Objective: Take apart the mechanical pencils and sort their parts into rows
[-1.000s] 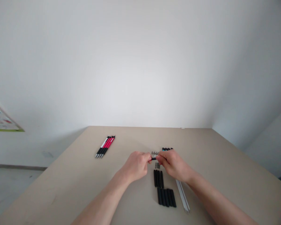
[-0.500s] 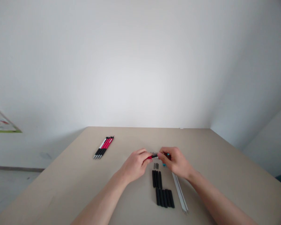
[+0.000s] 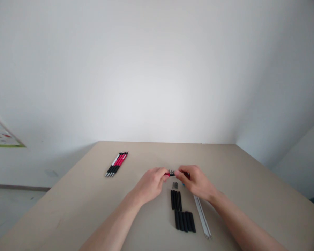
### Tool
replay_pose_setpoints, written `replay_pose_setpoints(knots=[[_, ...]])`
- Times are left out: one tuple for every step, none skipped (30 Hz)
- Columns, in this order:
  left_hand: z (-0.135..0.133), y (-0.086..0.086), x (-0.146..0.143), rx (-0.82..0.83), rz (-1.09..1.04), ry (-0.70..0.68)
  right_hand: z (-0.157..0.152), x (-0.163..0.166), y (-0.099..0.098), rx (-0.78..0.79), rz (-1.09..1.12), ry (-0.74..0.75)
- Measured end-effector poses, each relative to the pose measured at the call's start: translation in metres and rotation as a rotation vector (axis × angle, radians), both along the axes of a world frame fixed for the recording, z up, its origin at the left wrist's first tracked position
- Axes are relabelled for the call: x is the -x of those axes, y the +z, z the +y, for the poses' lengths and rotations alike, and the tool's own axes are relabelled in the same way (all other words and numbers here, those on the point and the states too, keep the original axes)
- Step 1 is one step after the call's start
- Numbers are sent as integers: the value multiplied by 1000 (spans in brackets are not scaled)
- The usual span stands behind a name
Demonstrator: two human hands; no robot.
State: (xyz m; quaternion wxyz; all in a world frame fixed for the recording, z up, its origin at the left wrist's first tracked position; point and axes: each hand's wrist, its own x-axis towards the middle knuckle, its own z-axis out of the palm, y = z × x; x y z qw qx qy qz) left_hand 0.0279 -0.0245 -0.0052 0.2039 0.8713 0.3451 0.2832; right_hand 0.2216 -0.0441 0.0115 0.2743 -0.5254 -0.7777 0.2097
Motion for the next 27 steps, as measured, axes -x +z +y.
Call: replay_pose_setpoints(knots=[[0,1,0,-11,-6,-2,0,0,0,15,-14,0],[0,1,0,-24,-11,-4,0,0,-1,22,-21,-2],[0,2,0,-37,-15,-5,0,0,-1,17,-20,-3],[0,2,0,-48,-19,-5,0,0,-1,-1,-10,-1],[0,2,0,-57,-23,-4,0,0,-1,-29,4,4],[1,1,-1,-63,-25,-4,0,0,-1,-58,19,15],[1,1,-1,-65,-24,-5,0,0,-1,-81,29,25],[1,0,-1,-65,-22,-6,0,0,-2,-95,26,34],[1,0,-1,-62,-20,-10,0,0,-2,-97,10,41],[1,-1,-1,-59,-18,-16,0,1,-3,-90,-14,45],[1,-1,-1,-54,-17,-23,0,1,-3,-76,-41,46],[1,-1,-1,-52,-17,-30,0,1,-4,-63,-65,45],[1,-1,-1,-52,-17,-37,1,1,-4,-58,-81,43],[0,-1,-1,-54,-14,-42,1,1,-5,-65,-81,39],[0,-1,-1,-56,-11,-42,1,0,-5,-83,-72,37],[0,-1,-1,-59,-8,-40,1,0,-5,-108,-57,38],[0,-1,-1,-61,-5,-39,1,0,-4,-134,-38,44],[0,-1,-1,-62,-3,-36,1,0,-4,-156,-19,53],[1,-1,-1,-62,-1,-34,0,0,-4,-170,-6,64],[1,-1,-1,-64,3,-33,0,0,-4,-173,-6,76],[1,0,-1,-65,9,-31,1,0,-4,-169,-19,83],[1,0,-1,-66,16,-30,1,0,-5,-160,-41,86],[1,0,-1,-67,24,-29,1,0,-6,-151,-66,86],[0,0,-1,-65,32,-28,2,0,-6,-146,-86,85],[0,0,-1,-62,38,-27,3,0,-7,-149,-94,86],[0,0,-1,-56,41,-25,3,-1,-8,-161,-88,91],[0,-1,-1,-51,42,-23,4,-1,-8,-178,-72,102]])
